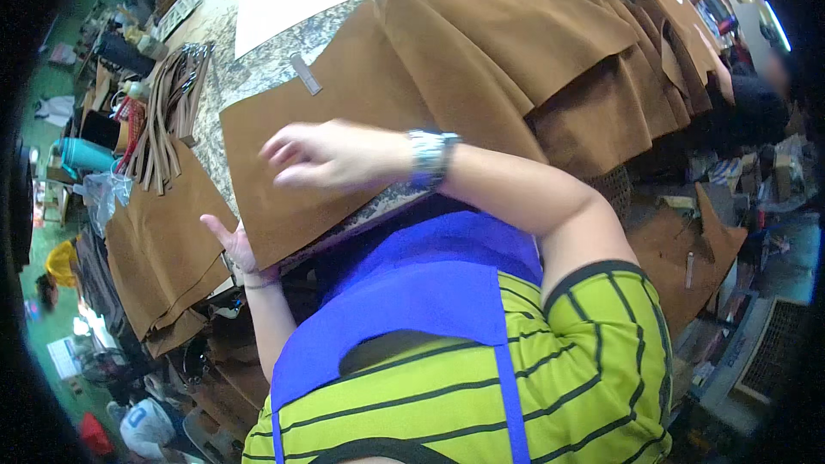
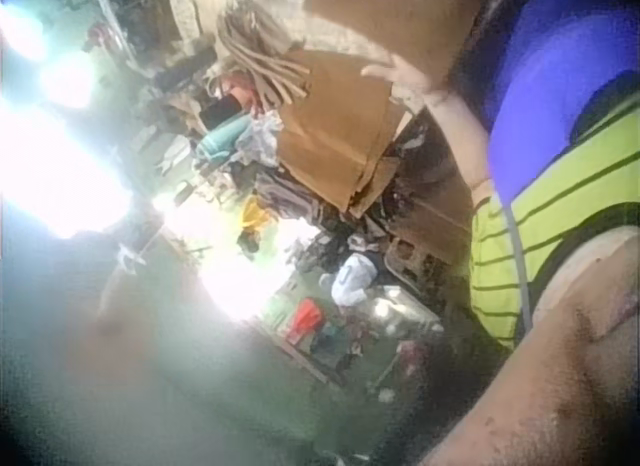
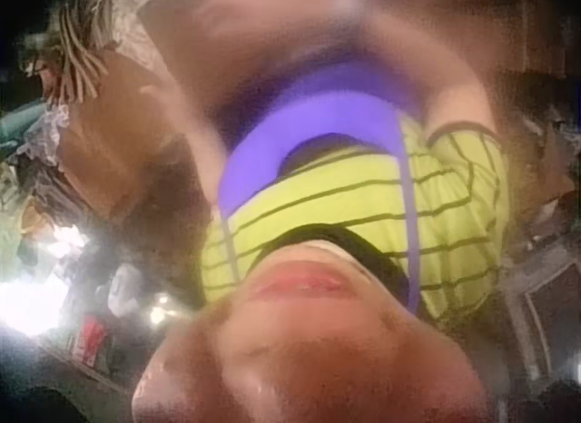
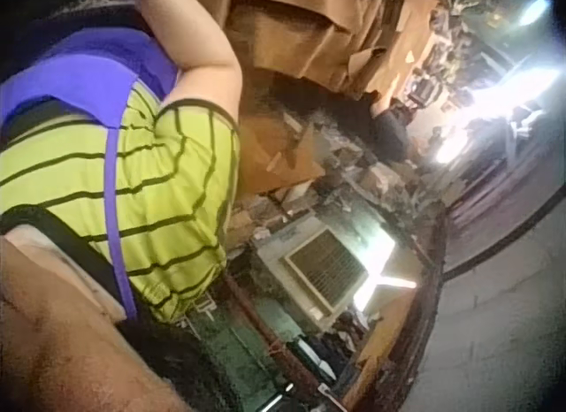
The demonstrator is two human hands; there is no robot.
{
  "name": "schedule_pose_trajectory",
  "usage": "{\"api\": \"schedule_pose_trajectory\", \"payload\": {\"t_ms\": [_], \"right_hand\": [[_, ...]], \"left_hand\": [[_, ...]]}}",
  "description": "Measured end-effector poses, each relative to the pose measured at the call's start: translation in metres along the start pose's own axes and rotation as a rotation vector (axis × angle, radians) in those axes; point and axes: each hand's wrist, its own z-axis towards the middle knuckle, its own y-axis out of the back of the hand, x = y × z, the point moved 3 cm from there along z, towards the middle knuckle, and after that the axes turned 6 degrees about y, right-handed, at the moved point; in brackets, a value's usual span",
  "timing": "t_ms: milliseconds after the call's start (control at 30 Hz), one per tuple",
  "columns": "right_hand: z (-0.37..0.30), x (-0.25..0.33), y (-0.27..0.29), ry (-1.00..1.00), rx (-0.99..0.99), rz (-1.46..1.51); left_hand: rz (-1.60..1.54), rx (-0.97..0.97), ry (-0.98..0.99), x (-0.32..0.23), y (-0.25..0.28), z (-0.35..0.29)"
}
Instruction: Applying and hammering leather straps onto a large leather component for a bag or garment.
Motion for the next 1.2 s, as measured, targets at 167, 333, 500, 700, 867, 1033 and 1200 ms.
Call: {"api": "schedule_pose_trajectory", "payload": {"t_ms": [167,333,500,700,867,1033,1200], "right_hand": [[-0.084,-0.019,0.103,-0.074,-0.550,-0.128],[-0.163,-0.028,0.167,-0.220,-0.880,-0.444],[-0.125,-0.024,0.058,-0.134,-0.417,-0.945],[-0.094,-0.026,0.002,-0.416,-0.422,-0.930],[-0.089,-0.037,0.007,-0.399,-0.338,-0.839],[-0.098,-0.027,0.046,-0.154,-0.511,-0.494],[-0.179,0.089,0.190,-0.275,-0.936,-0.947]], "left_hand": [[0.880,-0.636,-0.104,-0.037,0.022,-0.020],[1.068,-0.609,-0.177,-0.135,0.015,-0.051],[1.202,-0.638,-0.172,-0.134,0.081,-0.056],[1.402,-0.784,-0.355,-0.115,0.080,-0.049],[1.464,-0.854,-0.392,-0.112,0.078,-0.052],[1.442,-0.812,-0.417,-0.114,0.075,-0.047],[1.434,-0.824,-0.455,-0.125,0.087,-0.079]]}}
